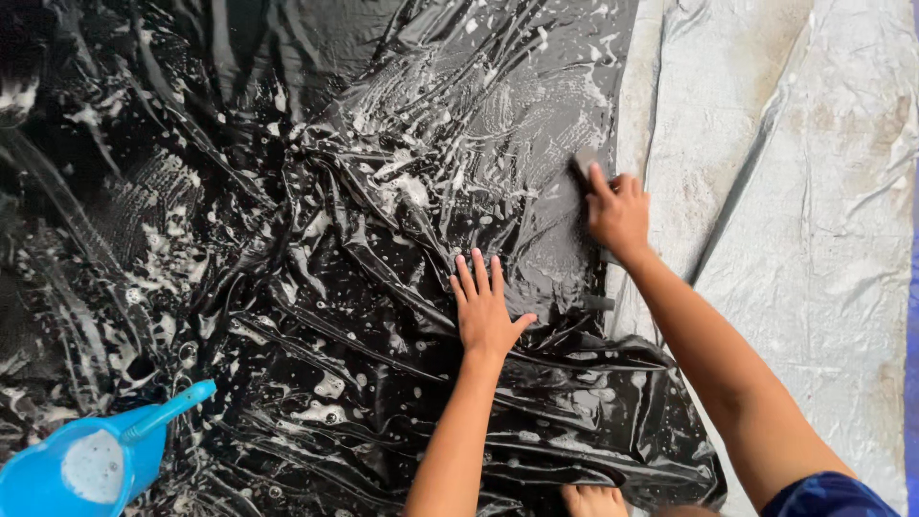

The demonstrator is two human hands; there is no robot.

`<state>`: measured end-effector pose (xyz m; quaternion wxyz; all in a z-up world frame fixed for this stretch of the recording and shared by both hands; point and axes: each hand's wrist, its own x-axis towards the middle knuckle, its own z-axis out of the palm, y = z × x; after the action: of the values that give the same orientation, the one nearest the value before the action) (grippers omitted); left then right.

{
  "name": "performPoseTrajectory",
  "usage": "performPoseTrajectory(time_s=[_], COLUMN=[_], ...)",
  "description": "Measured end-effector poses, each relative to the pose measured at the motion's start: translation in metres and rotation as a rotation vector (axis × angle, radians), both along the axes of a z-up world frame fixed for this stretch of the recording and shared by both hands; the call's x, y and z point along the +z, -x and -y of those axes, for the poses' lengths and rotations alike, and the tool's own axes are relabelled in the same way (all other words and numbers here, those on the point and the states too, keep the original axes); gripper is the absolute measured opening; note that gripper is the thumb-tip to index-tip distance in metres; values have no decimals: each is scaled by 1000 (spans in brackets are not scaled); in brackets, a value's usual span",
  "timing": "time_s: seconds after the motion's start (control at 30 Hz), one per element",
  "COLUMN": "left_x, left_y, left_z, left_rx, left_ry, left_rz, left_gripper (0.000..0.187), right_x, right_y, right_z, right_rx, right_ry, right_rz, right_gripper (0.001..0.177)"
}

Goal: The person scrubs a black tarp with a sponge, using soapy water from a blue scoop to clean the surface. They repeatedly apply water and scrub different sections of the tarp, which is laid out on a white ground sheet.

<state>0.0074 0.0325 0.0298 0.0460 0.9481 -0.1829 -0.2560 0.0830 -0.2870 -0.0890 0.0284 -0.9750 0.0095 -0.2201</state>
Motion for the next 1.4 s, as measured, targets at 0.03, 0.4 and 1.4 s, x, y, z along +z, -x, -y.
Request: performPoseTrajectory(time_s=[0.03,0.4,1.4], left_x=[1,-6,-33], left_y=[-2,-1,20], left_z=[0,-4,-74], left_rx=[2,-10,231], left_ry=[-5,26,180], left_rz=[2,-13,318], left_gripper=[125,124,97], right_x=[2,27,26], right_y=[-12,74,32], right_z=[4,-109,-183], right_rx=[2,651,712], right_ry=[-5,-57,-145], right_rz=[2,-107,-116], right_gripper=[60,49,57])
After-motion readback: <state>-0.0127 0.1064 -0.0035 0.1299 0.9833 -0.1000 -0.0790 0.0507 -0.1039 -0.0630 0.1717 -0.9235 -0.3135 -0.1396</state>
